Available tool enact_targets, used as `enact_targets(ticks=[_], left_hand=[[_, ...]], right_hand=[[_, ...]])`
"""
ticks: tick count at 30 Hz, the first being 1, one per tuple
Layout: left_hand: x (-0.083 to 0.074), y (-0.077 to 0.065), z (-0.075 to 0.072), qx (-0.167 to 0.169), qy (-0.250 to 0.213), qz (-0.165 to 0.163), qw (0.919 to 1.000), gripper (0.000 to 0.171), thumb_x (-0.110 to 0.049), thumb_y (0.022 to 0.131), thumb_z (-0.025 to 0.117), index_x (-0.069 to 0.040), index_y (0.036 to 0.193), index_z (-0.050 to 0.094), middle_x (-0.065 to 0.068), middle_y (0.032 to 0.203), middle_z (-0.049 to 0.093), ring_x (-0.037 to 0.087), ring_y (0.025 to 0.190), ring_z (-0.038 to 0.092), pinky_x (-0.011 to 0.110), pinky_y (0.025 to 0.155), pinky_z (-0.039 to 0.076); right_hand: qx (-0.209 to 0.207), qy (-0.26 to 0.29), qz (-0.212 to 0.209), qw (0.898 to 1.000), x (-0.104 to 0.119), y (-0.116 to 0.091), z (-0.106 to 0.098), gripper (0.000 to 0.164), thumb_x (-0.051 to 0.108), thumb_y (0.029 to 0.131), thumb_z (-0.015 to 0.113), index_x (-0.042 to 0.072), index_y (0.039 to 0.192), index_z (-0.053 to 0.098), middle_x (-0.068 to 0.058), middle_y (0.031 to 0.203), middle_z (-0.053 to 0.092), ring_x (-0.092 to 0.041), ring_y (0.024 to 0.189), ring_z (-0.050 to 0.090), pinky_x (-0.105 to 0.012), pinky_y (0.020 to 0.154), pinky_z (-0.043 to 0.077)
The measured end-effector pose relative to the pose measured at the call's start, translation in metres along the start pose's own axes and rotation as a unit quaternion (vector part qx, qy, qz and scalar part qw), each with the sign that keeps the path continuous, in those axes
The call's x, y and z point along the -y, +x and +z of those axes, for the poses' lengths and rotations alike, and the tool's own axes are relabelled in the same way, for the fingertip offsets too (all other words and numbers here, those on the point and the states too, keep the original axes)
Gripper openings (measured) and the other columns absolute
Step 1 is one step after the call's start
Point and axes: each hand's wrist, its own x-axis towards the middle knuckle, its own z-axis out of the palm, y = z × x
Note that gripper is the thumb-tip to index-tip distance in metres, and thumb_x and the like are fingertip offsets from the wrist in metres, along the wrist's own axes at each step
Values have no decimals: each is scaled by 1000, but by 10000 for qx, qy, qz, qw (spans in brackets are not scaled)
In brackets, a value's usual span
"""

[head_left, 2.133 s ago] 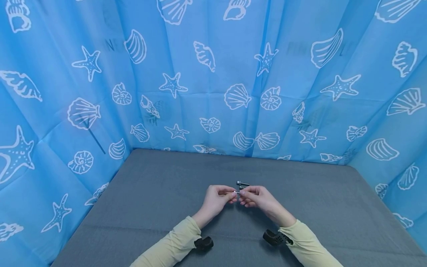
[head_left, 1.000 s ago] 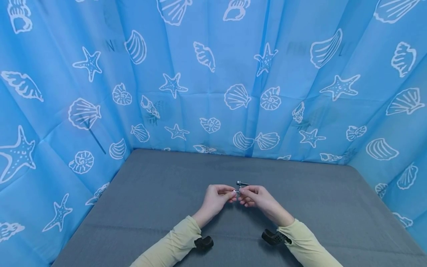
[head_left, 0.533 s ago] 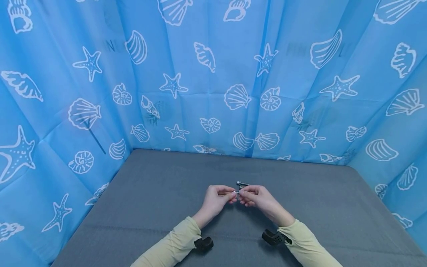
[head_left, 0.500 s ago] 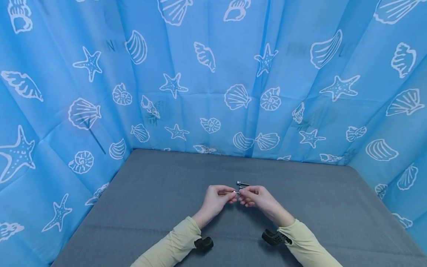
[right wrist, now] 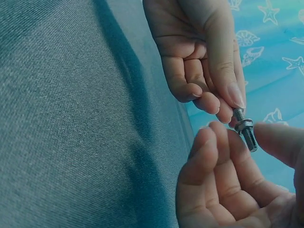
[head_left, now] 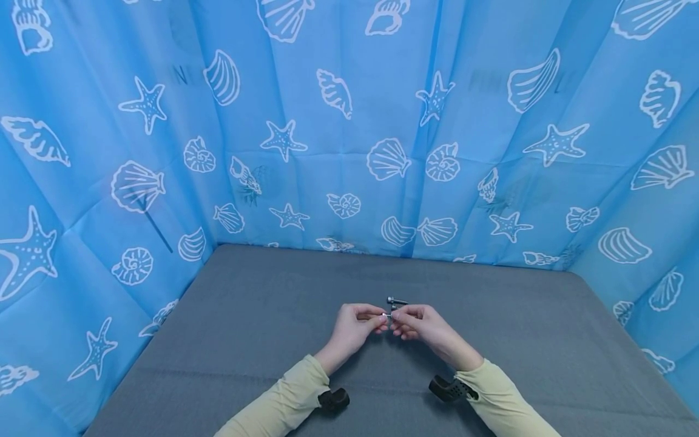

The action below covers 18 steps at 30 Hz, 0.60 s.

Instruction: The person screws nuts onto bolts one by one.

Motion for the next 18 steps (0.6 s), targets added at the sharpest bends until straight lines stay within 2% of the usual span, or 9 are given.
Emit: enact_targets(ticks=[3, 10, 18], left_hand=[[0, 0, 0, -5, 0, -8, 10000, 10, -3, 87, 69, 1, 95, 73, 8, 80, 72, 19, 73, 70, 34, 67, 58], [2, 1, 0, 29, -9, 70, 10000, 10, -2, 87, 68, 3, 95, 72, 11, 80, 71, 20, 73, 70, 35, 68, 58], [3, 0, 0, 7, 71, 43, 10000, 9, -3, 87, 69, 1, 94, 73, 7, 80, 72, 18, 73, 70, 37, 68, 58]], right_hand=[[-44, 107, 91, 9999, 1, 0, 0, 32, 24, 98, 56, -5, 110, 59, -10, 93, 66, -16, 81, 64, -32, 74, 55], [-61, 146, -148, 9998, 2, -2, 1, 27, 11, 97, 57, -9, 114, 54, -11, 96, 66, -16, 85, 64, -33, 77, 55], [33, 47, -19, 10000, 3, -4, 2, 33, 23, 99, 56, -8, 111, 57, -11, 92, 65, -15, 80, 63, -30, 71, 55]])
